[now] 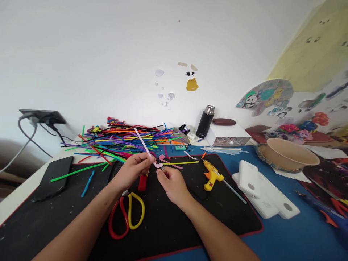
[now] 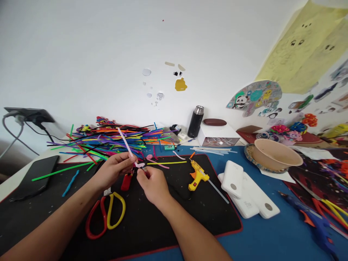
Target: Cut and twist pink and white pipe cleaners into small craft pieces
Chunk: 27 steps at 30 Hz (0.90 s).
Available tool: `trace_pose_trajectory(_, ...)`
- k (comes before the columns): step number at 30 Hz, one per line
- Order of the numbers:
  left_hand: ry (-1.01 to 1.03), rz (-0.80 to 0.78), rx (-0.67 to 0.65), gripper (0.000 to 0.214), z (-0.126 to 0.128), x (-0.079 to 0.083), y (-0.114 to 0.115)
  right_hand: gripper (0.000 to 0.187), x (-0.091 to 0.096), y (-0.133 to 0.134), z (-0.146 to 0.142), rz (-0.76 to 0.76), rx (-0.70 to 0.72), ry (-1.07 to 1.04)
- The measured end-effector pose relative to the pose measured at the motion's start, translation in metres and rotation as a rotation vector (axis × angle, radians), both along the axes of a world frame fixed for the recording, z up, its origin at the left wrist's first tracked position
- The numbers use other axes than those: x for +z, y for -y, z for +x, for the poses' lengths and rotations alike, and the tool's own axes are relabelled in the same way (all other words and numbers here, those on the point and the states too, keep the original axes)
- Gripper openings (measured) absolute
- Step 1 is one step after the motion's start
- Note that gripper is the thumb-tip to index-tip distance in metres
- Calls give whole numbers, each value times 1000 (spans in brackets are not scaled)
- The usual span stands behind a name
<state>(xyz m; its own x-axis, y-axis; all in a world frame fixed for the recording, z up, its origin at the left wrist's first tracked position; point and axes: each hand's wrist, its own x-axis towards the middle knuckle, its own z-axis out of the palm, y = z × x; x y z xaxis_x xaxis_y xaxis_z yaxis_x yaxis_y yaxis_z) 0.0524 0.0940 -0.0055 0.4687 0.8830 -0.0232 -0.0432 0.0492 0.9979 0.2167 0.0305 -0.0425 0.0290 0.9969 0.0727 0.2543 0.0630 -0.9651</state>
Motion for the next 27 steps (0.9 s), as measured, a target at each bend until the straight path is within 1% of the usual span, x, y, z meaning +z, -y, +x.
trace_pose_trajectory(10, 21, -21, -29, 45, -1, -2, -1, 41, -2, -4, 5, 21, -31, -12)
trace_pose_trajectory(16, 54, -50, -16, 44, -2, -3, -1, 39, 2, -1, 3, 16, 23, -5)
trace_pose_trajectory(21, 77, -66, -33, 43, -2, -4, -1, 40, 6, 0, 3, 17, 25, 14)
trace_pose_trajectory(27, 74, -78, -40, 43, -3, -3, -1, 38, 6, 1, 2, -4, 21, 16)
